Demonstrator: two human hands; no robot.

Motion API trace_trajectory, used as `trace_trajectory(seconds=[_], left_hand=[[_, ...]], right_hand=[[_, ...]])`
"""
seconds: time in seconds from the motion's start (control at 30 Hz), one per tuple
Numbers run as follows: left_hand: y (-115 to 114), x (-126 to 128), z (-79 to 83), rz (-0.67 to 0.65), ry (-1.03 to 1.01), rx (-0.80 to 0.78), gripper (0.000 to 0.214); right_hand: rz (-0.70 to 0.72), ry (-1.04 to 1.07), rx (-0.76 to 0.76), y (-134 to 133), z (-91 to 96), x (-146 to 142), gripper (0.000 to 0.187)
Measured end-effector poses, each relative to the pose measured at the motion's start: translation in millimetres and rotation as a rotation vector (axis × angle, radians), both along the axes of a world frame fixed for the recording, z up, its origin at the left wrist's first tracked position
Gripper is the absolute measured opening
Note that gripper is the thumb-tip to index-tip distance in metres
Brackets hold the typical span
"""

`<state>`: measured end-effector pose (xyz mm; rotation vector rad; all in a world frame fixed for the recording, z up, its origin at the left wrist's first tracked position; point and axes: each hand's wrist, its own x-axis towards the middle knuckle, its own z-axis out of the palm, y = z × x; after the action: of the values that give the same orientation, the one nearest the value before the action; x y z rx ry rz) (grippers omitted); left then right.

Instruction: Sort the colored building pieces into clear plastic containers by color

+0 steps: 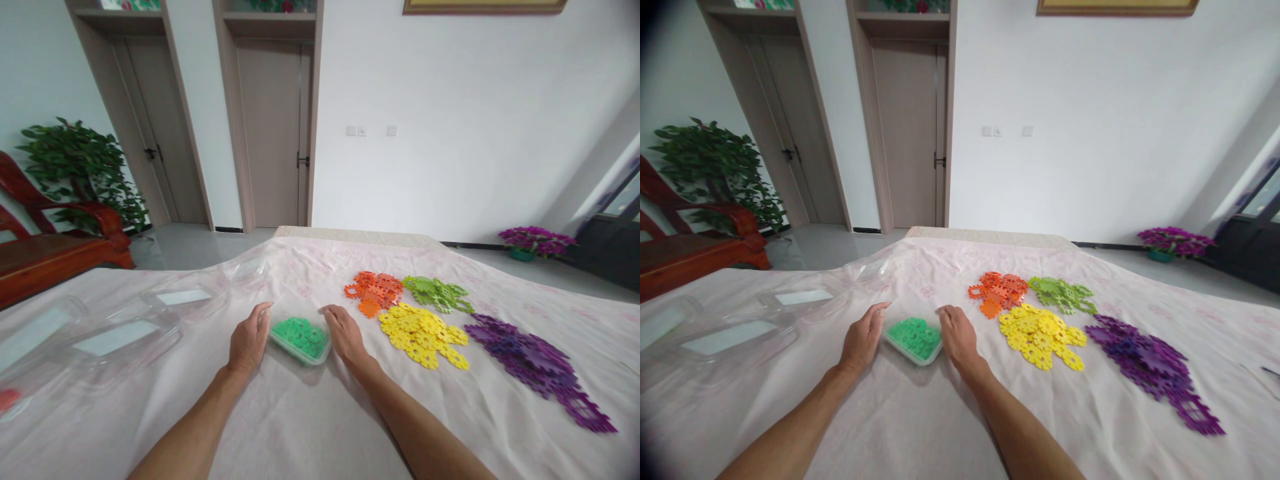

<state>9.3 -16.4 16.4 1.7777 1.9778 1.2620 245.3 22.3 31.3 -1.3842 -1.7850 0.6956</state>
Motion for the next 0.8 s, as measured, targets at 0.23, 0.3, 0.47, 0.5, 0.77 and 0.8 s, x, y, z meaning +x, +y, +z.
trace_trajectory(seconds=[0.23,0.3,0.47,0.5,0.77,0.8], left_hand=[[-1,0,0.5,0.010,-0.005,0.006,0.043],[-1,0,0.3,0.009,-0.011,0.007,0.044],[2,-1,-3.9,0.013,-0.052,0.045,0.043],[3,-1,-4.6,0.011,-0.063,0.058,0.042],[2,-1,-5.3,-0.002,-0.094,0.069,0.042],[2,-1,-5.2,-0.003,-0.094,0.062,0.042]], right_hand=[[0.104,0.202,-0.054,0,2.9,8,0.044],[0.088,0.236,-0.090,-1,3.2,7,0.045],[0.096,0.302,-0.054,1,-1.5,5,0.047],[0.100,0.311,-0.041,2,-2.8,5,0.048],[0.087,0.360,-0.102,-3,3.6,6,0.045],[0.089,0.379,-0.127,-5,5.8,6,0.046]])
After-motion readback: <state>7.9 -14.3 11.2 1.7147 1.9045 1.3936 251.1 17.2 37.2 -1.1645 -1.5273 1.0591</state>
